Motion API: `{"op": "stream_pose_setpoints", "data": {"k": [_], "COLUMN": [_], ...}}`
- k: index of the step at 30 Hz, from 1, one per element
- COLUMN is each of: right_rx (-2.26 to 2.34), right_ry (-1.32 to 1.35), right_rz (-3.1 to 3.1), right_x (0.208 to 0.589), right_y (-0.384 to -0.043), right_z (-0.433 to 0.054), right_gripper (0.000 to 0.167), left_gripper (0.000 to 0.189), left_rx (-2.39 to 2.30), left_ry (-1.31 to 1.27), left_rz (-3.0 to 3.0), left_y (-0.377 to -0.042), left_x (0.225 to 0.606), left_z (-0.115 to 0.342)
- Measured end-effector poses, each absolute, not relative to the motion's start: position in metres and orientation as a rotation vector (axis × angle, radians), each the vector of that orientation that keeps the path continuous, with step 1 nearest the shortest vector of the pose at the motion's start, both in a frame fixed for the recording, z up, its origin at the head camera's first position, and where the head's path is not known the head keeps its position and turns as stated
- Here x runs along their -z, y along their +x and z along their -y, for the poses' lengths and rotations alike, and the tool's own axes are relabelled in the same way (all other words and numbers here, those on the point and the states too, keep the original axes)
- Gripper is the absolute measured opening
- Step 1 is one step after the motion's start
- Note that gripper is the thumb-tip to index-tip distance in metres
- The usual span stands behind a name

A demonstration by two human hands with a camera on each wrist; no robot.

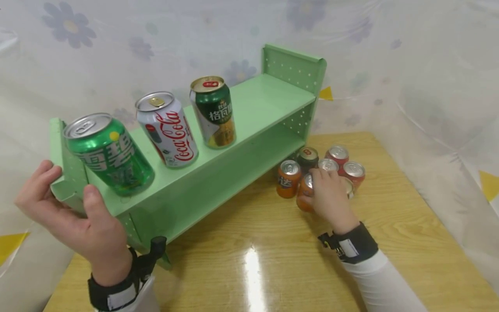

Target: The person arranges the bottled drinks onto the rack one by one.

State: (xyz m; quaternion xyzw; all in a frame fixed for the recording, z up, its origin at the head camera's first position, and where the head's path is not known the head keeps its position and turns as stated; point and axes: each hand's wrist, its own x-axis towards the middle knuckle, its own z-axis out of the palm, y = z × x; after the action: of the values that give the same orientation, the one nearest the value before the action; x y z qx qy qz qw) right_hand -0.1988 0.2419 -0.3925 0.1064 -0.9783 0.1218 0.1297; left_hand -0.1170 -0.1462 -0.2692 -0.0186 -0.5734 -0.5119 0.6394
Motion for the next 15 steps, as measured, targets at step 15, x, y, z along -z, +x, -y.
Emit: {"op": "stream_pose_setpoints", "data": {"k": [15], "right_rx": [-0.391], "right_ry": [0.44], "right_rz": [2.75], "right_x": [0.3969], "right_y": [-0.1974], "right_z": [-0.2421], "right_gripper": [0.075], "left_gripper": [0.038], "left_rx": [1.174], "left_ry": [-0.042], "left_rz": [1.294], "left_y": [-0.1174], "left_x": [0.2683], "left_z": [0.1455]}}
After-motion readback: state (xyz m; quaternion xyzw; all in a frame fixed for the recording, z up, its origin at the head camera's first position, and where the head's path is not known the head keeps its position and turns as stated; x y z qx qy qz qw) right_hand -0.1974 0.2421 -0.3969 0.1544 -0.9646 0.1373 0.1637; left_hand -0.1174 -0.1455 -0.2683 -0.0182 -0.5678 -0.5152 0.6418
